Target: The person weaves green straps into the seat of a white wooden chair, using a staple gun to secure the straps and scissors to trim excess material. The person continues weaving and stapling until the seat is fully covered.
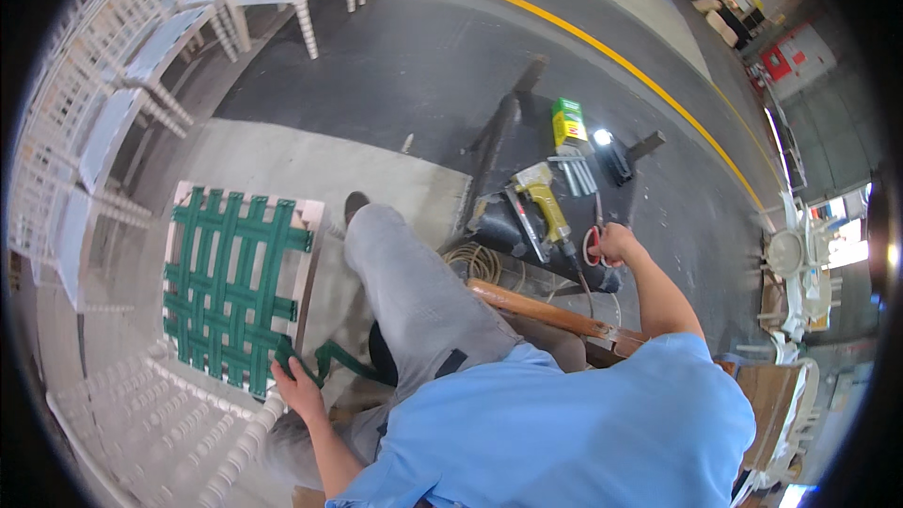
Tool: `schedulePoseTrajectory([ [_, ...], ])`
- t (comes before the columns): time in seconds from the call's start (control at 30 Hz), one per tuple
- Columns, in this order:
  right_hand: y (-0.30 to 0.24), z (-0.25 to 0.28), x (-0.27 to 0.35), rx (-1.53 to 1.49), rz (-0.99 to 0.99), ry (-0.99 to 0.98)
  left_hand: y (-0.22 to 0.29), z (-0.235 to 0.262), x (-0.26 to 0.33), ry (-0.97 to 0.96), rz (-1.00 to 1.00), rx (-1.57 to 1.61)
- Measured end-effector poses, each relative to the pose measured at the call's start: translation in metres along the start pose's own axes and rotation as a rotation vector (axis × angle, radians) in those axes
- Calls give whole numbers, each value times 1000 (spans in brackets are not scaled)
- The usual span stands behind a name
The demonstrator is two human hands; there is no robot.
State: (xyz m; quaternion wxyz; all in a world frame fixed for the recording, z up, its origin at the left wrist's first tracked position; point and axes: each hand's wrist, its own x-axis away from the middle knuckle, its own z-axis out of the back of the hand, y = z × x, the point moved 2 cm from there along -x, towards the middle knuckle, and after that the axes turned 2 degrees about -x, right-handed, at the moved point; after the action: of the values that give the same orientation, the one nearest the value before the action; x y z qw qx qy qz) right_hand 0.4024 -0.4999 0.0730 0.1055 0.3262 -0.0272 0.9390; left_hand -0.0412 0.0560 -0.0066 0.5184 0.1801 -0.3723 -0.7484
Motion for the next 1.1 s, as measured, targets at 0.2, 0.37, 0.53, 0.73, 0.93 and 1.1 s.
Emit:
schedulePoseTrajectory([
  [0.2, 21, -5, 26, -654, -22, -132, -17, 0, -2, 40, 111, 15],
  [0.37, -10, 23, 79, -1128, 287, 65, -12, 5, -3, -70, 192, 551],
  [0.53, -160, 28, 119, -835, 830, 29, -4, 17, -15, -128, 365, 1079],
  [0.73, -393, -72, 210, 303, 1805, 93, -8, 22, -21, -37, 405, 1233],
  [0.93, -499, -159, 249, 915, 2011, 33, -7, 29, -9, -37, 390, 1177],
  [1.1, -529, -194, 254, 932, 2306, -2, -5, 31, -10, -40, 383, 1195],
])
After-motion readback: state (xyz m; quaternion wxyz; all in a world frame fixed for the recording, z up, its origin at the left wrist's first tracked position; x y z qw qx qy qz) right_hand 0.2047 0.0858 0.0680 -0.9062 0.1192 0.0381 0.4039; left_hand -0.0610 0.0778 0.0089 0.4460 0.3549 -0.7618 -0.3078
